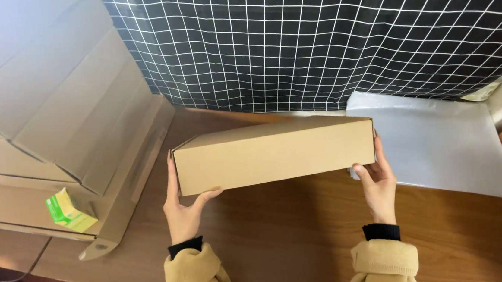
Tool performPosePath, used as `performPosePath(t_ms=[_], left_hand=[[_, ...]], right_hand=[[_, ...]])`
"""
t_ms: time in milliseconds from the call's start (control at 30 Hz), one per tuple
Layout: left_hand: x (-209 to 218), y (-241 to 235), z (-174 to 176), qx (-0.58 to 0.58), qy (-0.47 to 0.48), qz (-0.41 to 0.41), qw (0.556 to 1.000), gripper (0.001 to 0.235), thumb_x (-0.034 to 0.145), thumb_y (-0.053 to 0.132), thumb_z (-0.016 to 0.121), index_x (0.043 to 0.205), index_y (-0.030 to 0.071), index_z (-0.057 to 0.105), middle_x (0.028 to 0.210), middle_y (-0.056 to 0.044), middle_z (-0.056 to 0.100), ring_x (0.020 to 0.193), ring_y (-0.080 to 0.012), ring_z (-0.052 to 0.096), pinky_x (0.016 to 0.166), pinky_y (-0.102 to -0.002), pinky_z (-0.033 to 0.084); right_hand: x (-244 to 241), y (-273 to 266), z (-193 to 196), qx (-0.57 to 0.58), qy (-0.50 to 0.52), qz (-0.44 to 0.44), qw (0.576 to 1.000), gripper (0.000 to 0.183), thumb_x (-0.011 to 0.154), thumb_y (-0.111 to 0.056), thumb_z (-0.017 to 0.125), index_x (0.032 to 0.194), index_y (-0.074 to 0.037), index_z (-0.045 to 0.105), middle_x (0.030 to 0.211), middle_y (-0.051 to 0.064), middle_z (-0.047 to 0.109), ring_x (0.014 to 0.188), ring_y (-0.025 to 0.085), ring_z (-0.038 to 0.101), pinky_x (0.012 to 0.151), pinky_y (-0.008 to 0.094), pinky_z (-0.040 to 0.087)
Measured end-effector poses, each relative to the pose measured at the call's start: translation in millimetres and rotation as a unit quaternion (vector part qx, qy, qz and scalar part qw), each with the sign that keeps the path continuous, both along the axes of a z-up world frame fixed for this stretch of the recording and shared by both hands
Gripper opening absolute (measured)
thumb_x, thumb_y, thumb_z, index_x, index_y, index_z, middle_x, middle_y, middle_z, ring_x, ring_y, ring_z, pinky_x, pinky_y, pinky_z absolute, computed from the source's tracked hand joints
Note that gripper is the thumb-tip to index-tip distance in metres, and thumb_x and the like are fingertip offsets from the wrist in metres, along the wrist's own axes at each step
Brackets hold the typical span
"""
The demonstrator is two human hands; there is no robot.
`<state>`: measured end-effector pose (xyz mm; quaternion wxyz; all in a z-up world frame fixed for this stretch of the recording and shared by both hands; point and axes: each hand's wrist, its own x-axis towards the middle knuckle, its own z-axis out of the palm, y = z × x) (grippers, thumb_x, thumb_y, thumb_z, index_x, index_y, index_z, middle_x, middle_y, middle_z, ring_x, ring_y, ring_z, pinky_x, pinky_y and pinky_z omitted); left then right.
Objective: The person picks up a cardboard box, places it on a table, and opens it to remove a plastic-wrapped blue-and-white striped shirt. They remove the shirt from the plastic, unfold it on the table, smooth it out, and then hang it on a green hanger on a clothing rack.
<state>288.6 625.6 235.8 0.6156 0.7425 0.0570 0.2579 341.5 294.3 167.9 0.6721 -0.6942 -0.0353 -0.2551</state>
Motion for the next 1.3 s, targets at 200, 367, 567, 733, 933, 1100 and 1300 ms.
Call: performPosePath(t_ms=[200, 367, 567, 733, 933, 1100, 1300], left_hand=[[17, 9, -25, 0.019, -0.040, 0.021, 0.999, 0.099, 0.052, 0.016, 0.081, 0.137, 0.016, 0.029, 0.139, -0.005, 0.033, 0.128, -0.0195, 0.027, 0.108, -0.033, 0.021], [20, 10, -26, 0.014, -0.076, 0.007, 0.997, 0.093, 0.057, 0.026, 0.078, 0.136, 0.015, 0.030, 0.139, -0.007, 0.034, 0.129, -0.0223, 0.027, 0.108, -0.037, 0.020], [8, 12, -20, 0.021, -0.089, -0.018, 0.996, 0.092, 0.062, 0.034, 0.074, 0.138, 0.017, 0.026, 0.139, -0.009, 0.034, 0.129, -0.0251, 0.027, 0.107, -0.043, 0.019], [-5, 7, -11, 0.023, -0.113, -0.032, 0.993, 0.079, 0.069, 0.047, 0.063, 0.135, 0.015, 0.033, 0.136, -0.011, 0.038, 0.129, -0.0266, 0.029, 0.107, -0.046, 0.020], [-14, 14, -29, 0.016, -0.032, 0.017, 0.999, 0.049, 0.070, 0.046, 0.068, 0.108, 0.019, 0.051, 0.111, -0.006, 0.056, 0.114, -0.0269, 0.048, 0.098, -0.050, 0.030], [-26, 9, -34, 0.012, 0.141, 0.104, 0.985, 0.037, 0.070, 0.054, 0.069, 0.090, 0.027, 0.054, 0.091, 0.002, 0.062, 0.093, -0.0254, 0.059, 0.086, -0.045, 0.041], [-43, 1, -36, -0.010, 0.188, 0.095, 0.978, 0.042, 0.076, 0.054, 0.065, 0.088, 0.016, 0.052, 0.097, -0.010, 0.060, 0.103, -0.0313, 0.054, 0.088, -0.050, 0.040]], right_hand=[[5, -1, -1, -0.038, -0.046, -0.027, 0.998, 0.060, 0.082, -0.002, 0.056, 0.136, -0.012, 0.033, 0.115, 0.024, 0.052, 0.105, 0.029, 0.051, 0.087, 0.042, 0.045], [1, -7, -2, -0.059, -0.077, -0.014, 0.995, 0.062, 0.082, -0.018, 0.057, 0.137, -0.012, 0.030, 0.122, 0.022, 0.048, 0.108, 0.030, 0.050, 0.088, 0.044, 0.045], [-13, -5, 16, -0.110, -0.080, 0.024, 0.990, 0.067, 0.084, -0.042, 0.045, 0.137, -0.007, 0.025, 0.144, 0.010, 0.022, 0.120, 0.037, 0.036, 0.089, 0.050, 0.041], [-35, 2, 37, -0.146, -0.056, 0.030, 0.987, 0.067, 0.086, -0.046, 0.036, 0.138, -0.007, 0.024, 0.144, 0.010, 0.023, 0.126, 0.031, 0.029, 0.097, 0.048, 0.033], [-61, 3, 46, -0.151, -0.013, 0.053, 0.987, 0.054, 0.092, -0.037, 0.029, 0.138, -0.007, 0.026, 0.136, 0.015, 0.035, 0.123, 0.034, 0.033, 0.098, 0.050, 0.030], [-78, 2, 45, -0.157, 0.055, 0.066, 0.984, 0.050, 0.093, -0.037, 0.023, 0.125, -0.007, 0.046, 0.124, 0.016, 0.048, 0.116, 0.033, 0.043, 0.095, 0.047, 0.034], [-103, 11, 49, -0.045, 0.218, 0.105, 0.969, 0.064, 0.085, -0.055, 0.021, 0.128, -0.014, 0.046, 0.129, 0.016, 0.042, 0.118, 0.031, 0.039, 0.089, 0.057, 0.032]])
